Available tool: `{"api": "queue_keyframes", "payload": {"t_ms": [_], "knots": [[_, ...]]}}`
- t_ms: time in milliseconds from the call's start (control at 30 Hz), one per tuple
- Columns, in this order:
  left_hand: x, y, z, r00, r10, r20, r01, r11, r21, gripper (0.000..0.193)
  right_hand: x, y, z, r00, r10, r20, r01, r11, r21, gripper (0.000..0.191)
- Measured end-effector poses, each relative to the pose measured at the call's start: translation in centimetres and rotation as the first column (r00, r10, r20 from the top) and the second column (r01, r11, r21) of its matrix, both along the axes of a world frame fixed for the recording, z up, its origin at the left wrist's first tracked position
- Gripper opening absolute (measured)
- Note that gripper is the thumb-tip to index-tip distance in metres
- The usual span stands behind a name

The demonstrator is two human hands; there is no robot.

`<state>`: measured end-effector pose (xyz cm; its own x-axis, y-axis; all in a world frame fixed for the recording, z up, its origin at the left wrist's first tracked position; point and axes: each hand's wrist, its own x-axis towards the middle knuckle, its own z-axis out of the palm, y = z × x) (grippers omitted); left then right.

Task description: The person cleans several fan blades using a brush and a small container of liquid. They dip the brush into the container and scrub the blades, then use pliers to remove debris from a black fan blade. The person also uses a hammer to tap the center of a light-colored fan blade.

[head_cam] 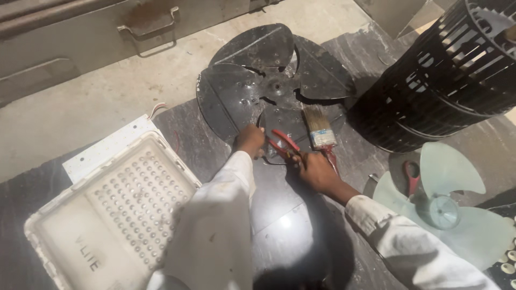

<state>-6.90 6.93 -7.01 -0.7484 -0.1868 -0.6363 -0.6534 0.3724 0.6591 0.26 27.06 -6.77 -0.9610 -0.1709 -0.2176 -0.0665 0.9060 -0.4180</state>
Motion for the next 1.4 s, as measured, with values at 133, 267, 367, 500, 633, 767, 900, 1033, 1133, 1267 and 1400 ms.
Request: {"api": "queue_keyframes", "payload": {"t_ms": [133,267,367,500,633,767,900,1033,1133,1267,1400], "knots": [[0.3,-0.2,0.0,0.998,-0.057,-0.005,0.057,0.994,-0.093,0.037,0.1,-0.7,-0.5,0.996,-0.092,-0.009,0.092,0.994,0.050,0.040],[0.1,0.1,0.3,0.998,-0.047,-0.035,0.042,0.989,-0.142,0.036,0.1,-0.5,-0.8,0.997,0.052,-0.049,-0.055,0.996,-0.072,0.036],[0.2,0.1,0.5,0.998,-0.036,-0.043,0.032,0.995,-0.090,0.036,-0.4,0.0,0.0,0.992,-0.126,-0.016,0.127,0.989,0.076,0.041],[0.0,-0.1,0.6,0.999,-0.044,0.028,0.046,0.996,-0.081,0.036,0.0,0.2,0.8,0.980,-0.108,0.169,0.112,0.994,-0.012,0.034],[0.0,-0.1,0.6,0.992,-0.123,-0.019,0.119,0.983,-0.143,0.037,0.7,0.1,-0.1,0.994,0.081,-0.077,-0.071,0.990,0.121,0.035],[0.3,0.1,1.2,0.991,0.116,0.062,-0.117,0.993,0.015,0.036,-0.1,-0.2,-0.4,0.995,-0.091,-0.048,0.088,0.994,-0.068,0.037],[0.1,0.0,1.5,0.998,-0.029,0.049,0.033,0.996,-0.083,0.038,0.1,-0.8,-0.6,0.992,-0.128,0.016,0.127,0.991,0.032,0.040],[0.1,0.1,0.7,1.000,0.000,0.016,0.001,0.998,-0.058,0.036,0.4,-1.0,0.2,0.992,-0.113,0.054,0.115,0.993,-0.029,0.031],[0.2,0.2,0.6,0.995,-0.089,-0.047,0.079,0.981,-0.178,0.036,-0.1,-1.1,0.4,0.987,-0.129,0.092,0.121,0.989,0.087,0.034],[-0.2,0.9,1.3,0.996,-0.090,-0.029,0.084,0.984,-0.160,0.037,0.0,-2.0,0.0,0.994,-0.077,-0.073,0.071,0.995,-0.074,0.039],[0.5,0.2,1.8,0.999,-0.030,0.030,0.034,0.992,-0.123,0.037,1.1,-2.8,-0.1,0.985,-0.166,-0.045,0.162,0.984,-0.081,0.035]]}}
